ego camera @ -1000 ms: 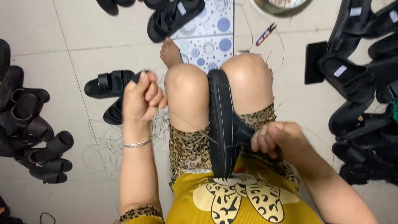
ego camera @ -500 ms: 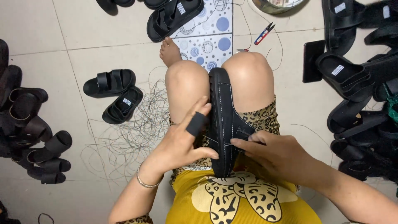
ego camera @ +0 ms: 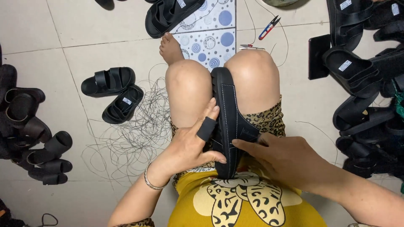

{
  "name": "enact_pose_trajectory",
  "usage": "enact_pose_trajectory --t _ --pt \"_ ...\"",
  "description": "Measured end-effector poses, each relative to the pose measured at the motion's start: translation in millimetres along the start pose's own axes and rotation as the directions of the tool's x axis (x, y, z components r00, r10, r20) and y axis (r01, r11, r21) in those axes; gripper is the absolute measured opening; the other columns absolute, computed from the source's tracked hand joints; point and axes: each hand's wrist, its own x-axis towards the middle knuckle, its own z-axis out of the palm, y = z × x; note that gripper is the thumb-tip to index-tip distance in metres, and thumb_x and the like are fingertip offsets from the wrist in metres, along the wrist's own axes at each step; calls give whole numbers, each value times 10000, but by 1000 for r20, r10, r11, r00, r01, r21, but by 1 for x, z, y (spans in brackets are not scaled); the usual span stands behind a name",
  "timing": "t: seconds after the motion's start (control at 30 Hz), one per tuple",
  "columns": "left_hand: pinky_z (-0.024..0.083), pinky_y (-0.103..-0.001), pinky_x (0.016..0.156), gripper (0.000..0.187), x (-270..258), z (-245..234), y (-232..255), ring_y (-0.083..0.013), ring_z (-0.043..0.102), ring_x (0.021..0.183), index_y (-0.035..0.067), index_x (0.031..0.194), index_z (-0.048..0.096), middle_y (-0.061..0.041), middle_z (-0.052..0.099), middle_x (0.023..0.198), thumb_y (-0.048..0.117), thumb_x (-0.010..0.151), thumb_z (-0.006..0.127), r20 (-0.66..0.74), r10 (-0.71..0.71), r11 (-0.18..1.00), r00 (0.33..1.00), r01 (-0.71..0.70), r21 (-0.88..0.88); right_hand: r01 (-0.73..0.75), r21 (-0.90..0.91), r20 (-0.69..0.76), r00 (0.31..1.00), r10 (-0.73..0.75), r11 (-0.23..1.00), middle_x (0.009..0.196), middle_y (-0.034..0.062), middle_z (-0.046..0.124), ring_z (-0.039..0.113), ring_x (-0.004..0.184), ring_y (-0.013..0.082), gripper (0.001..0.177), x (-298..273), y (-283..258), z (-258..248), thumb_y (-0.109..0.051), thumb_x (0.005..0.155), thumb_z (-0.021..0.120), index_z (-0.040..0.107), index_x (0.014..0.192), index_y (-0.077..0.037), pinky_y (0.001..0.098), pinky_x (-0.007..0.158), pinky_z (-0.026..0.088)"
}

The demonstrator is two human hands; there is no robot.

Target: Hand-sewing the upper strap of a black sandal to its sole using a needle and thick thread.

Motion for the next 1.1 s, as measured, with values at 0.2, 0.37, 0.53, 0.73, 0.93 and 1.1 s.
enact_pose_trajectory --t 0.2,0.37,0.53,0.73,0.93,1.1 --pt "540 -355 1132 1278 -5 17 -11 -364 376 1550 -6 1600 133 -289 223 1673 437 691 915 -101 66 998 993 -67 -3 -101 -115 236 964 126 988 868 13 624 627 477 167 649 10 -11 -3 -336 895 625 441 1518 -341 301 390 470" --pt "640 -444 670 1294 3 9 -10 -319 770 822 -48 1584 170 -344 524 1459 544 633 818 -161 50 993 986 -67 -99 91 6 -15 996 -91 996 692 59 657 689 446 242 287 46 -15 6 -298 1022 520 584 1241 -125 329 397 531" --pt "634 -386 673 817 -32 37 -31 -304 756 778 23 1316 559 -146 712 1042 420 674 871 -292 -202 960 935 130 -249 149 206 -243 965 -96 967 625 6 669 703 448 235 337 34 -1 4 -302 972 597 572 1285 -180 304 385 553" --pt "585 -329 462 151 -35 8 -12 -276 630 533 -69 769 655 -263 656 666 9 897 675 -205 -129 205 970 -176 -963 65 227 -198 980 -20 972 617 33 694 732 489 266 412 26 -2 9 -345 939 629 586 1312 -175 339 413 572" --pt "528 -324 462 210 -10 -6 42 -224 661 514 6 1092 632 -118 716 793 24 883 625 -68 -210 958 975 191 -213 -328 127 211 931 298 936 912 -105 803 783 672 121 403 16 -2 -31 -358 900 647 617 1302 -357 309 559 592" --pt "489 -238 414 176 -28 -11 11 -110 612 467 37 1050 685 6 666 638 54 882 635 -347 -317 940 882 243 -241 -578 -66 150 800 581 813 938 -71 867 839 491 157 551 -39 46 -64 -262 795 706 646 1332 -367 318 522 674"
